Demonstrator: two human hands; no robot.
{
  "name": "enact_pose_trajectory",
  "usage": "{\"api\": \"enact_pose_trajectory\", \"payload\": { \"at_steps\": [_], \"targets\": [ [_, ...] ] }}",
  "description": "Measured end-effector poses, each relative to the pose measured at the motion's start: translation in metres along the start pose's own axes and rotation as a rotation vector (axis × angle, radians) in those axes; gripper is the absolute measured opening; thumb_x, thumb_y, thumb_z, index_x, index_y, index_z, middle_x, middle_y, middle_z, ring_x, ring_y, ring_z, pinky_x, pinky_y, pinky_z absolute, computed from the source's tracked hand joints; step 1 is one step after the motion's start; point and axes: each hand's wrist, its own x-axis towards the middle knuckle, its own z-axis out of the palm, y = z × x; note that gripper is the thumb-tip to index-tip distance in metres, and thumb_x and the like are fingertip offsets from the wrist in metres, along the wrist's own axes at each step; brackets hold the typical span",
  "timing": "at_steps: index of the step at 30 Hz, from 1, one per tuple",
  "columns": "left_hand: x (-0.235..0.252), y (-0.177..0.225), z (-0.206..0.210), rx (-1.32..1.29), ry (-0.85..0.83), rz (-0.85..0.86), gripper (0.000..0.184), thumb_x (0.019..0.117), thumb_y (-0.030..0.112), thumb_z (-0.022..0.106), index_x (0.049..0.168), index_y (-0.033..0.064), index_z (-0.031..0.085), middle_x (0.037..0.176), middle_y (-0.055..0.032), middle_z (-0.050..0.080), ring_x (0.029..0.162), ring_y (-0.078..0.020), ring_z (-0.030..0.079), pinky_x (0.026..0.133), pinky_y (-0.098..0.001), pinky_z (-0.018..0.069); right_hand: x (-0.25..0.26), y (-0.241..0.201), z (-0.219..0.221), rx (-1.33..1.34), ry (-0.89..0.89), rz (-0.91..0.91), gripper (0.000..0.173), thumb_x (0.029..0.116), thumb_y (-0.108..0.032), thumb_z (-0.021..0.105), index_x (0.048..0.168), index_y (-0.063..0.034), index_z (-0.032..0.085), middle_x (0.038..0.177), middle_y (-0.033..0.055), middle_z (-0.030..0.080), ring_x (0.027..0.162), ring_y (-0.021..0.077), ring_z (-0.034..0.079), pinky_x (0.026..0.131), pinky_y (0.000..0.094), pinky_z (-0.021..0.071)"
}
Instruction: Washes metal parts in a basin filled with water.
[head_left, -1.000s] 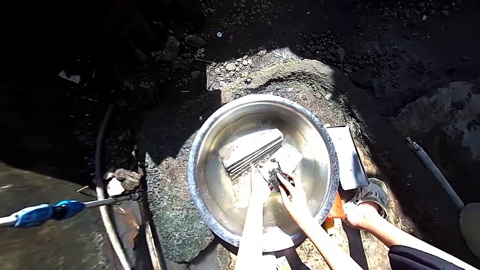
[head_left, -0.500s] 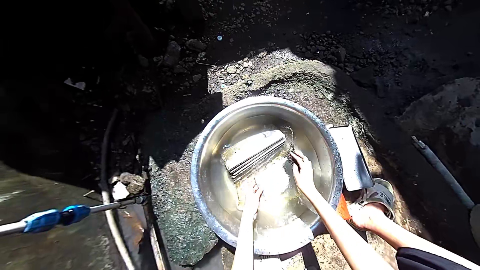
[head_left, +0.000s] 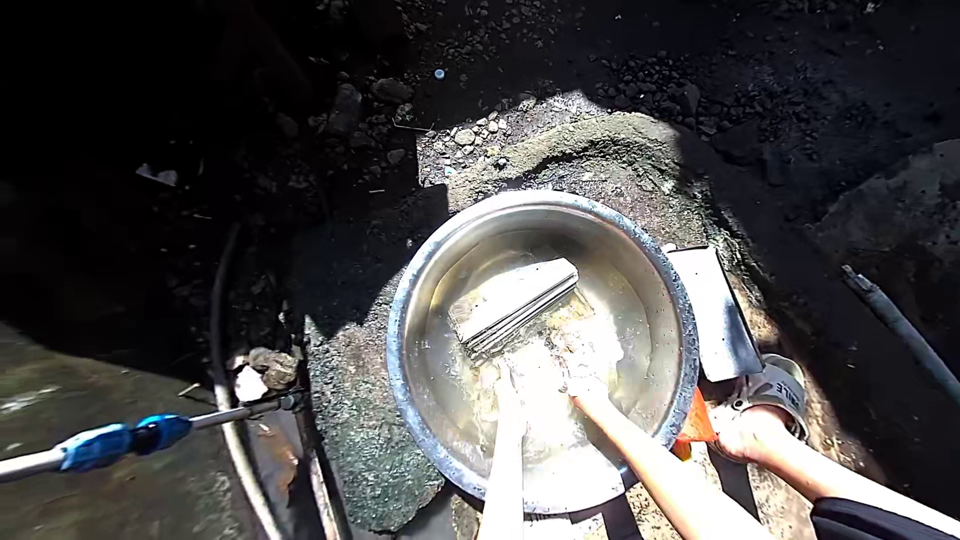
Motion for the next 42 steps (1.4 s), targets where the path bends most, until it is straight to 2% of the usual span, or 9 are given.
{"api": "enact_pose_trajectory", "payload": {
  "at_steps": [4,7,12,17,25,31,33,37,42],
  "targets": [
    [0.009,-0.021,0.010,-0.090,-0.051,0.093,0.063,0.1124,0.040,0.010,0.158,-0.0007,0.026,0.160,-0.0241,0.033,0.146,-0.0292,0.038,0.120,-0.0449,0.0317,0.028,-0.006,0.008,0.200,0.570,0.118,0.046,0.1009,-0.011,0.045,0.145,-0.0016,0.056,0.154,0.0291,0.044,0.144,0.0481,0.040,0.119,0.0576,0.0328],
    [0.004,-0.001,0.028,-0.165,-0.081,0.065,0.066,0.1113,0.041,0.004,0.159,-0.0008,0.021,0.160,-0.0255,0.031,0.144,-0.0298,0.039,0.117,-0.0432,0.0338,0.017,-0.025,0.029,0.258,0.538,-0.295,0.039,0.0909,0.001,0.056,0.128,0.0015,0.070,0.144,0.0270,0.056,0.136,0.0488,0.051,0.113,0.0604,0.0392],
    [0.018,0.005,0.013,-0.057,-0.069,0.137,0.062,0.1125,0.036,0.009,0.159,-0.0030,0.020,0.164,-0.0245,0.026,0.150,-0.0286,0.031,0.123,-0.0417,0.0259,0.018,-0.029,0.036,0.150,0.477,-0.663,0.052,0.0868,0.003,0.060,0.137,-0.0093,0.067,0.146,0.0127,0.060,0.139,0.0419,0.051,0.111,0.0601,0.0443],
    [0.027,-0.011,0.000,0.072,0.004,0.240,0.058,0.1136,0.033,0.018,0.147,-0.0078,0.042,0.141,-0.0261,0.053,0.127,-0.0265,0.055,0.108,-0.0402,0.0437,0.026,-0.050,0.026,0.165,0.454,-0.641,0.053,0.0880,0.004,0.062,0.136,-0.0164,0.068,0.148,0.0129,0.058,0.141,0.0440,0.048,0.111,0.0614,0.0423],
    [0.009,0.014,-0.001,0.143,0.019,0.274,0.061,0.1135,0.032,0.018,0.146,-0.0162,0.038,0.150,-0.0329,0.043,0.139,-0.0312,0.045,0.118,-0.0406,0.0328,-0.021,-0.029,0.051,0.094,0.511,-0.640,0.057,0.0811,0.016,0.059,0.132,-0.0077,0.069,0.148,0.0099,0.058,0.140,0.0384,0.051,0.108,0.0553,0.0479],
    [-0.004,0.036,0.011,0.137,0.157,0.357,0.053,0.1132,0.025,0.027,0.124,-0.0165,0.058,0.117,-0.0269,0.064,0.109,-0.0212,0.061,0.102,-0.0352,0.0451,0.021,-0.078,0.010,0.137,0.828,-0.694,0.035,0.0953,-0.017,0.059,0.127,-0.0146,0.074,0.136,0.0162,0.066,0.129,0.0428,0.060,0.106,0.0545,0.0492],
    [-0.006,0.044,0.008,0.105,0.157,0.359,0.050,0.1134,0.022,0.027,0.126,-0.0156,0.057,0.119,-0.0247,0.065,0.110,-0.0178,0.062,0.103,-0.0323,0.0452,0.021,-0.082,0.002,0.085,0.841,-0.769,0.035,0.0957,-0.012,0.059,0.126,-0.0146,0.075,0.134,0.0112,0.069,0.129,0.0380,0.062,0.105,0.0480,0.0518],
    [-0.007,0.049,0.014,0.089,0.164,0.417,0.055,0.1137,0.027,0.023,0.100,-0.0118,0.059,0.082,-0.0112,0.058,0.078,-0.0100,0.058,0.080,-0.0271,0.0490,0.005,-0.054,0.006,-0.018,0.750,-0.825,0.053,0.0832,0.010,0.057,0.133,-0.0053,0.069,0.140,0.0097,0.065,0.132,0.0357,0.059,0.106,0.0483,0.0504],
    [-0.012,0.043,0.019,0.131,0.206,0.413,0.051,0.1130,0.026,0.029,0.111,-0.0112,0.065,0.100,-0.0168,0.069,0.096,-0.0130,0.065,0.093,-0.0316,0.0501,0.009,-0.072,-0.010,0.035,0.806,-0.762,0.045,0.0885,-0.001,0.062,0.130,-0.0146,0.073,0.139,0.0086,0.066,0.128,0.0388,0.062,0.099,0.0473,0.0545]
  ]
}}
